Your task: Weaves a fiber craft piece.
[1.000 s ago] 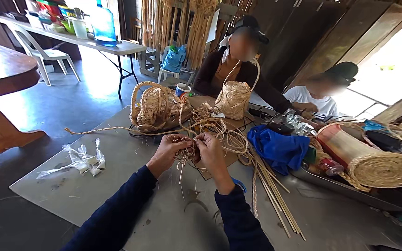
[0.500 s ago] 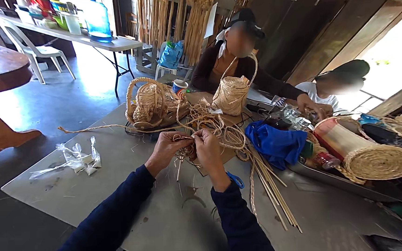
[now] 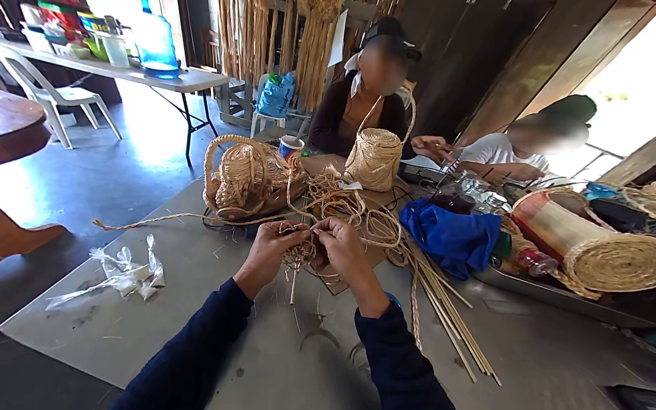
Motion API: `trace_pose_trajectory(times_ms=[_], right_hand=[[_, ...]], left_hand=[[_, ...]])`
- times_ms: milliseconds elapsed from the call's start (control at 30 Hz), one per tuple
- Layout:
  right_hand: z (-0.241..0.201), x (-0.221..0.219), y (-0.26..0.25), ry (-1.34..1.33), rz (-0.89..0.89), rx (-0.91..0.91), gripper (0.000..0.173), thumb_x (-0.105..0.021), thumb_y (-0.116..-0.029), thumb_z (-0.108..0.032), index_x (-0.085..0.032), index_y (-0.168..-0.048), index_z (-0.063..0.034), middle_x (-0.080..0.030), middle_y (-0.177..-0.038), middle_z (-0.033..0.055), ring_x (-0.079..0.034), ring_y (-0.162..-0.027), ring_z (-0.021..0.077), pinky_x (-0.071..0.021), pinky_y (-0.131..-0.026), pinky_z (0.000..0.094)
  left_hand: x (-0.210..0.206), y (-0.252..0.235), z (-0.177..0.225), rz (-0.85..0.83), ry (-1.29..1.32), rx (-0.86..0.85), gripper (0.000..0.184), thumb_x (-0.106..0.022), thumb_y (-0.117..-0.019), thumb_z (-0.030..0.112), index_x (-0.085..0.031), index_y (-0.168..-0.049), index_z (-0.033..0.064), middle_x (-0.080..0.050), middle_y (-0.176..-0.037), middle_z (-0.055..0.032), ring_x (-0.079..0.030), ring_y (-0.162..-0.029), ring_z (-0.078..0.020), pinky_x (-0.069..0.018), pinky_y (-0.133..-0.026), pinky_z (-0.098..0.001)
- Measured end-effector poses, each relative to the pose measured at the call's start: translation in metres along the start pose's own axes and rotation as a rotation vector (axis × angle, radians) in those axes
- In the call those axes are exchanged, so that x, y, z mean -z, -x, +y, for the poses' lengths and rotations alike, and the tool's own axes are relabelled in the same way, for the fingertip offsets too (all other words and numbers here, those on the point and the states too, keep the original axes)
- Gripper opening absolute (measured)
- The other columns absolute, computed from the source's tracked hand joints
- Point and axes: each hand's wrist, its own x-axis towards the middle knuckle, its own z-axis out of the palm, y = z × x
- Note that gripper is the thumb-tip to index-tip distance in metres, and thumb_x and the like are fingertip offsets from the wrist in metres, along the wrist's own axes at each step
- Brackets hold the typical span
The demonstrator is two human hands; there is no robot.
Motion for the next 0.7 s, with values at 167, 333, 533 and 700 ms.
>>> trace_pose_trajectory(times_ms=[167,333,533,700], right_hand=[[0.003,0.005,-0.003,0.093,0.008,0.074,0.01,-0.059,-0.101,-0.002,-0.067,-0.102,0.0041,-0.063,-0.079,0.0048,-0.055,-0.063,0.0046,-0.0474,-0.063,0.0201],[0.01,0.004,-0.007,0.113,0.03,0.128,0.01,-0.061,-0.0996,-0.004,-0.067,-0.1,0.004,-0.064,-0.083,0.0044,-0.058,-0.068,0.0042,-0.049,-0.066,0.0202],[0.009,0.001,-0.005,0.163,0.065,0.145,0.012,-0.06,-0.1009,-0.006,-0.067,-0.102,0.0033,-0.064,-0.084,0.0057,-0.058,-0.072,0.0064,-0.0487,-0.069,0.0235],[0.009,0.001,-0.005,0.232,0.087,0.185,0.012,-0.059,-0.1,-0.006,-0.068,-0.101,0.0024,-0.065,-0.083,0.0055,-0.059,-0.072,0.0076,-0.0499,-0.071,0.0256]], left_hand=[[0.001,0.0,0.001,0.011,0.049,0.066,0.017,-0.058,-0.0932,-0.01,-0.069,-0.086,0.0008,-0.073,-0.079,-0.0032,-0.07,-0.071,-0.0092,-0.0597,-0.07,-0.024],[0.001,0.0,0.0,-0.002,0.134,0.115,0.023,-0.05,-0.0961,-0.009,-0.067,-0.084,0.0013,-0.072,-0.076,-0.0047,-0.07,-0.068,-0.0098,-0.0599,-0.068,-0.0244],[0.001,0.0,-0.002,-0.013,0.128,0.083,0.015,-0.058,-0.0885,-0.009,-0.069,-0.087,0.0017,-0.072,-0.079,-0.0036,-0.068,-0.069,-0.0085,-0.0593,-0.067,-0.0236],[0.0,0.0,-0.003,0.009,0.063,0.016,0.017,-0.06,-0.0904,-0.012,-0.069,-0.087,0.0013,-0.072,-0.079,-0.002,-0.068,-0.068,-0.0078,-0.0589,-0.067,-0.0231]])
